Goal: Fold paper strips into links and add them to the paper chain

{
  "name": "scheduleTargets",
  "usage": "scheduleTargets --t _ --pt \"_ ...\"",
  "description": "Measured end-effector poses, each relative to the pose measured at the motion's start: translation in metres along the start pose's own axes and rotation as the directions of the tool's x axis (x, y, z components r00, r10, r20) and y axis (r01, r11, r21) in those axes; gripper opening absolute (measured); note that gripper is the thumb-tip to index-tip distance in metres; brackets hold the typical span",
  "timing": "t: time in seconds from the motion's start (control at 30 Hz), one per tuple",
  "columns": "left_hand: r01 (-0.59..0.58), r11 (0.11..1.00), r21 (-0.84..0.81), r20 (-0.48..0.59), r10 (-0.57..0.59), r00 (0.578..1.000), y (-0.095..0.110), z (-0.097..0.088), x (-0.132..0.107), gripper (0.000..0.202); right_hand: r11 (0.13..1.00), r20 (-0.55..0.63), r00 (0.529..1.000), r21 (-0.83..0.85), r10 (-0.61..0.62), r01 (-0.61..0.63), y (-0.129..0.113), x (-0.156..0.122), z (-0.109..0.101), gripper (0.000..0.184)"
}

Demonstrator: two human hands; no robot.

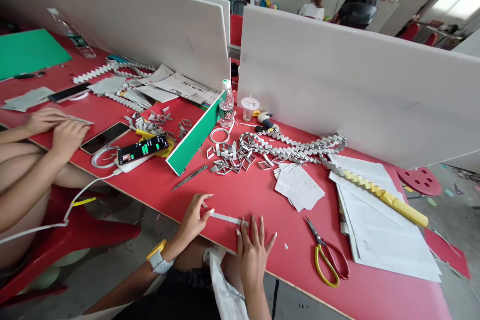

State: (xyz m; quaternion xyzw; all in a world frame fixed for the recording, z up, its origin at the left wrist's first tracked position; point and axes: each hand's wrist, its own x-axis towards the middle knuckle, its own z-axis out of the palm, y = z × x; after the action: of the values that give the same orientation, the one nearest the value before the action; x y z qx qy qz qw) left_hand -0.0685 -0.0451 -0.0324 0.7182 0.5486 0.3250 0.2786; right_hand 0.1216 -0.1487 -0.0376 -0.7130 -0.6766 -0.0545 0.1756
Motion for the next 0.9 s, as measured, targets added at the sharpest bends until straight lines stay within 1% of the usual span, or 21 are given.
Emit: scheduleTargets --t 0.13,0.27,0.33,0.43,0.53,0.57,0.63,0.67,0.7,0.73,0.77,0.8,0.9 --pt "0.003 1.0 -0.024 0.02 -0.002 1.0 -0.003 0.0 0.0 0.036 1.0 -0.036 0.999 -0.003 0.029 -0.029 0.005 -0.007 0.002 0.033" --pt "-0.026 1.0 -0.017 0.05 0.027 0.998 -0.006 -0.002 0.0 0.028 0.997 -0.033 0.997 -0.008 0.072 -0.072 0.012 -0.013 0.001 0.033" --pt "-0.102 0.994 0.026 0.125 0.098 0.987 -0.006 -0.005 -0.001 0.026 0.997 -0.024 0.996 0.002 0.082 -0.082 0.012 -0.012 -0.002 0.032" --pt "-0.262 0.958 0.119 0.254 0.226 0.94 -0.003 -0.01 -0.006 0.033 0.993 -0.014 0.993 0.014 0.12 -0.12 0.003 -0.002 -0.007 0.033" --pt "-0.359 0.904 0.232 0.298 0.285 0.911 0.006 -0.012 -0.016 0.033 0.984 -0.04 0.983 0.01 0.179 -0.179 -0.012 0.014 -0.009 0.041" --pt "-0.377 0.887 0.266 0.309 0.292 0.905 0.01 -0.013 -0.02 0.03 0.989 -0.026 0.989 0.017 0.147 -0.147 -0.017 0.018 -0.008 0.044" --pt "-0.402 0.864 0.302 0.341 0.295 0.892 0.017 -0.014 -0.028 0.026 0.998 0.061 0.998 0.058 -0.034 0.031 -0.024 0.022 -0.006 0.047" --pt "-0.409 0.859 0.307 0.358 0.294 0.886 0.019 -0.016 -0.031 0.028 0.987 0.112 0.983 0.087 -0.143 0.134 -0.025 0.022 -0.005 0.047" --pt "-0.416 0.857 0.305 0.375 0.293 0.879 0.02 -0.018 -0.033 0.033 0.968 0.154 0.959 0.118 -0.24 0.223 -0.025 0.021 -0.003 0.048" --pt "-0.426 0.852 0.303 0.392 0.296 0.871 0.019 -0.02 -0.035 0.037 0.948 0.181 0.934 0.141 -0.308 0.285 -0.023 0.019 -0.001 0.05" --pt "-0.45 0.841 0.3 0.415 0.309 0.856 0.018 -0.022 -0.036 0.039 0.934 0.196 0.917 0.156 -0.348 0.321 -0.02 0.016 0.0 0.051" --pt "-0.484 0.823 0.298 0.435 0.334 0.836 0.015 -0.024 -0.037 0.037 0.921 0.202 0.903 0.171 -0.379 0.349 -0.017 0.013 0.001 0.053" --pt "-0.622 0.73 0.282 0.459 0.467 0.756 0.007 -0.028 -0.039 0.019 0.887 0.212 0.869 0.228 -0.448 0.402 -0.007 0.007 0.002 0.055"
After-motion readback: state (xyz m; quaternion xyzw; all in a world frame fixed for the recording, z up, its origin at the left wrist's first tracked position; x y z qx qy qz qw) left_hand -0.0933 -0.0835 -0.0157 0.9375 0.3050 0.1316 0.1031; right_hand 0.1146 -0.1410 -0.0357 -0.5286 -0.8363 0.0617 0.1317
